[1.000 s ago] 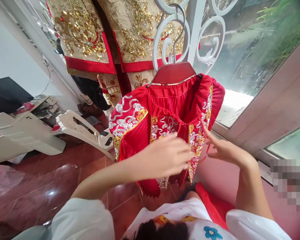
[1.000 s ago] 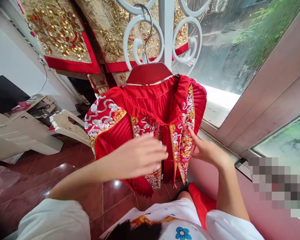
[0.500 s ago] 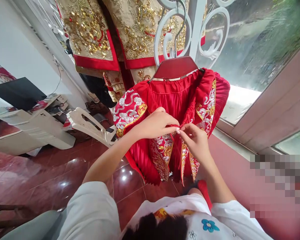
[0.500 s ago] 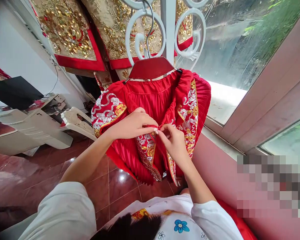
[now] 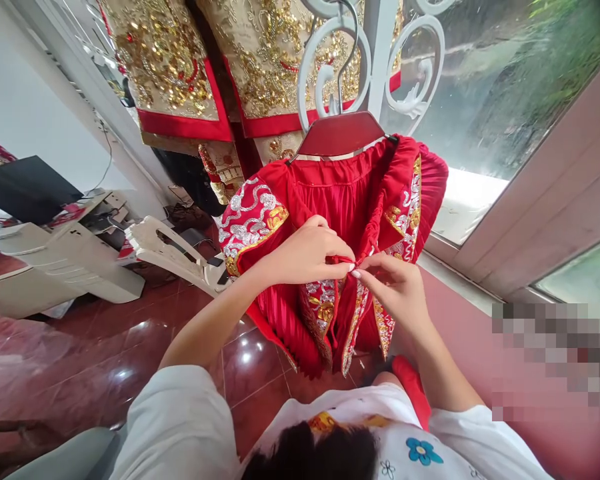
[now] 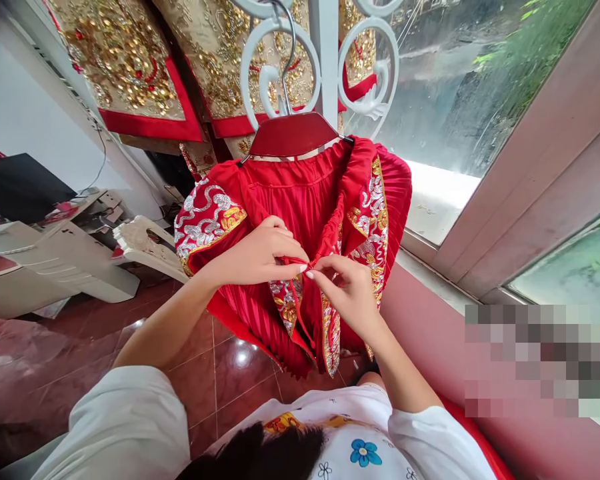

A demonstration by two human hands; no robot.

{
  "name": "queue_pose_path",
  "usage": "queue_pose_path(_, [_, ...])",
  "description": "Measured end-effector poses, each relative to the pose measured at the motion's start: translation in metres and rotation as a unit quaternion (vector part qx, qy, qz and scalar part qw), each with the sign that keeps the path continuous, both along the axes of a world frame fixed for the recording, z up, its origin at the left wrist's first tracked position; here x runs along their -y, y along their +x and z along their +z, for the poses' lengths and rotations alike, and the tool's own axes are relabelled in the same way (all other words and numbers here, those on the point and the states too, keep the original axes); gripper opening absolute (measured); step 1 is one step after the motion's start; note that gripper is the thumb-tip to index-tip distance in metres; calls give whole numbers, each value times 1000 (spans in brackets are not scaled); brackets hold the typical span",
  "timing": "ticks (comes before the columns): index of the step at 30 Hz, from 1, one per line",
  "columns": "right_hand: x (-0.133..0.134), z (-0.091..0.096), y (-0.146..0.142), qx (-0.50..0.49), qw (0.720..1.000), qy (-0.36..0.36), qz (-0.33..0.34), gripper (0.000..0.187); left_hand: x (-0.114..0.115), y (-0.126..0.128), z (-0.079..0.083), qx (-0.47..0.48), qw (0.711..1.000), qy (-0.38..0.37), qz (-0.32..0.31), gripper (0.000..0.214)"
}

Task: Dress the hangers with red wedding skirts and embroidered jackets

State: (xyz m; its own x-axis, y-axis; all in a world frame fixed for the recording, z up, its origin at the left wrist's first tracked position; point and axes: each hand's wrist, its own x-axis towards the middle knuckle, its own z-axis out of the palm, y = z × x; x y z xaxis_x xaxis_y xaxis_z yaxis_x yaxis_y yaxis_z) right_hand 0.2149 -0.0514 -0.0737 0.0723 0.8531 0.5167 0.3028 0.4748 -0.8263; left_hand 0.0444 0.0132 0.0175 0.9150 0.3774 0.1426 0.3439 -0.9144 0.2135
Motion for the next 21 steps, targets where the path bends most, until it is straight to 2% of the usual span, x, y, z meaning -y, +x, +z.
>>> queue_pose_path(2, [4,4,0,20,1000,-18,11,20,1,1,-2,7,1000,6,0,23])
queue_pose_path(5, [5,3,-2,-10,993,-90,70,24,2,2,-5,31,999,26,14,23])
queue_pose_path(8, [6,-16,-11,-25,978,-169,124,26,2,-2,-5,92,993,45,57,25])
queue_pose_path(10, [8,-32,-19,-54,968,-205,135,29,1,-6,-2,126,988,47,75,25])
queue_pose_path(12, [11,-41,-25,-93,974,-184,95,28,2,-11,0,128,989,35,67,23])
queue_pose_path(15, [14,-31,-25,-99,990,-94,21,19,3,-13,2,108,993,14,39,21])
queue_pose_path(17, [13,-16,-21,-95,994,-57,22,22,4,-12,2,99,994,14,30,21])
queue_pose_path(21, [9,4,-17,-86,995,-50,32,22,5,-11,0,62,998,6,11,20])
